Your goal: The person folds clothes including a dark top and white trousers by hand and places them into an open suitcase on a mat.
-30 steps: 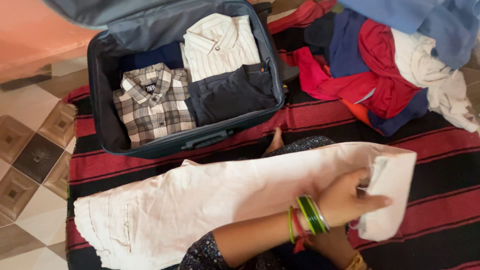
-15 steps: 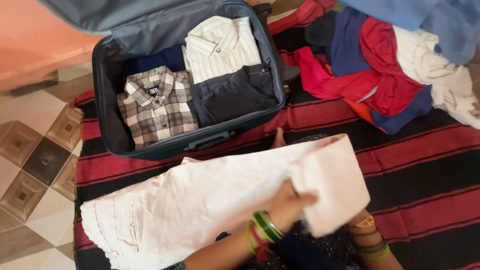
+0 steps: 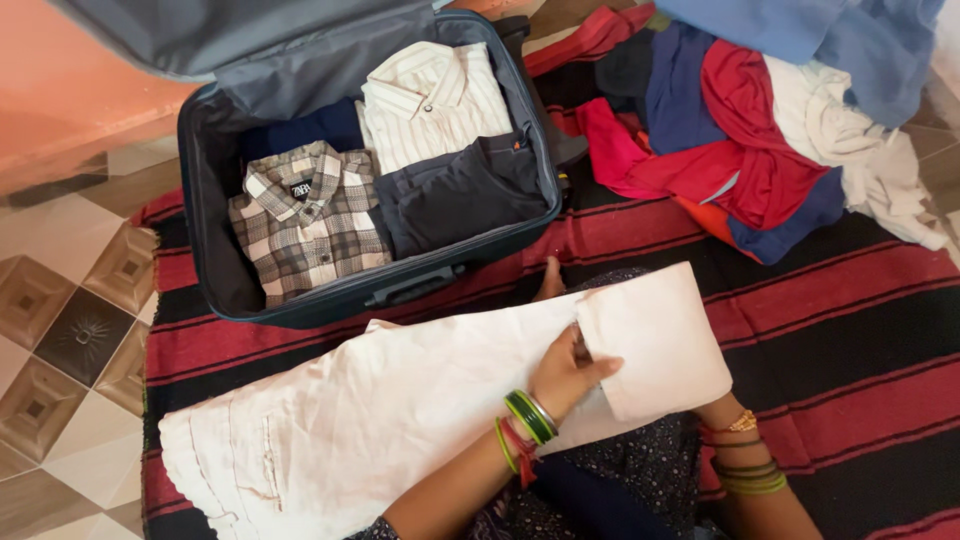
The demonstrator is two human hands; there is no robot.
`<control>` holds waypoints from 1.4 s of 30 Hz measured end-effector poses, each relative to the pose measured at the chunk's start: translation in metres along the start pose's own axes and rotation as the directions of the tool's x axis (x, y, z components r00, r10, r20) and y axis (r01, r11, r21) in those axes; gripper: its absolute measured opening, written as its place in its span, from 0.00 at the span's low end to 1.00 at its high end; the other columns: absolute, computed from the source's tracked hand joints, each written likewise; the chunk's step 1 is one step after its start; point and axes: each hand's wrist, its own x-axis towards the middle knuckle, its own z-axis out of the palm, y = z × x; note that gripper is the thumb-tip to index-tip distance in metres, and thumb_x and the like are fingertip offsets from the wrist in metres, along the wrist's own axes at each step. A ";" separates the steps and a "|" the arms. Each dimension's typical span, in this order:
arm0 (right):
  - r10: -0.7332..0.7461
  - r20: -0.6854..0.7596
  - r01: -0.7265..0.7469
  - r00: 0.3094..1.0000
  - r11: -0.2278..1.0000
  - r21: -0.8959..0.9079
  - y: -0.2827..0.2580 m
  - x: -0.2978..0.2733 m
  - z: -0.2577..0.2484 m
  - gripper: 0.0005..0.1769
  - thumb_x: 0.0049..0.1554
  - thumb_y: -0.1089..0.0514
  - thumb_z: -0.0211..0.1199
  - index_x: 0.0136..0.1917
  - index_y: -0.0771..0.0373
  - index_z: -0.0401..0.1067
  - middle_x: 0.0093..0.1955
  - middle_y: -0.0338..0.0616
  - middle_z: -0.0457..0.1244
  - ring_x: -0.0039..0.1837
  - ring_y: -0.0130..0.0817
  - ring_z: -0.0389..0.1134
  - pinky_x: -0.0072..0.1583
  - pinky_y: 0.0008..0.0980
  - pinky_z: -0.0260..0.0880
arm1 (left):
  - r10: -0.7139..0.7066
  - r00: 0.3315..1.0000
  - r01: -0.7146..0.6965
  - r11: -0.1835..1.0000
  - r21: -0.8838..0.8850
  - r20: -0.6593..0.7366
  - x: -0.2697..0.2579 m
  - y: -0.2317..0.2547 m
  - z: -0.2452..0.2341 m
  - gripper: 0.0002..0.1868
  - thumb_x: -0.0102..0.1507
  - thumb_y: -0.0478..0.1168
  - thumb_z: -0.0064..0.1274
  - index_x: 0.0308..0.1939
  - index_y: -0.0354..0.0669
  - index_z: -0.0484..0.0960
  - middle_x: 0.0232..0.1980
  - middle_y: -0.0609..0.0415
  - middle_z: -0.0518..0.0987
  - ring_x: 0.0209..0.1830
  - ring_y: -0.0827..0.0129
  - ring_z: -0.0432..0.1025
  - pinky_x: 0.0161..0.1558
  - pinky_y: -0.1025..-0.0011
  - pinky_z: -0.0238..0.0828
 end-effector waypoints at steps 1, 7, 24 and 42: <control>0.005 0.000 -0.005 1.000 1.000 0.002 0.002 -0.002 0.000 0.35 0.57 0.55 0.59 0.75 0.63 0.55 0.75 0.51 0.54 0.75 0.47 0.55 0.70 0.44 0.59 | 0.026 1.000 -0.026 1.000 0.013 0.010 0.000 -0.004 0.004 0.29 0.61 0.31 0.61 0.65 0.40 0.69 0.53 0.50 0.81 0.48 0.72 0.77 0.51 0.71 0.76; 0.045 -0.039 -0.045 0.998 0.999 -0.008 0.016 -0.005 -0.012 0.33 0.57 0.56 0.59 0.73 0.63 0.58 0.73 0.51 0.56 0.73 0.47 0.58 0.69 0.44 0.61 | -0.053 0.996 0.065 0.981 -0.183 0.072 0.006 -0.011 -0.001 0.17 0.65 0.29 0.53 0.58 0.38 0.71 0.48 0.44 0.83 0.44 0.61 0.82 0.44 0.68 0.83; 0.123 0.077 -0.121 0.989 0.992 -0.028 0.037 -0.043 0.000 0.26 0.56 0.57 0.59 0.68 0.62 0.66 0.68 0.50 0.62 0.68 0.48 0.64 0.65 0.44 0.65 | 0.330 0.932 -0.362 0.811 0.459 0.150 -0.025 0.037 0.026 0.16 0.63 0.31 0.58 0.55 0.37 0.77 0.50 0.50 0.82 0.40 0.70 0.79 0.43 0.73 0.79; -0.039 0.059 0.059 0.997 0.924 -0.378 0.013 -0.071 0.012 0.22 0.53 0.57 0.59 0.61 0.62 0.73 0.62 0.54 0.67 0.63 0.53 0.67 0.62 0.48 0.66 | 0.334 0.748 -0.626 0.069 0.777 0.574 -0.030 0.058 0.035 0.40 0.62 0.59 0.57 0.75 0.48 0.69 0.84 0.45 0.56 0.86 0.52 0.46 0.81 0.50 0.41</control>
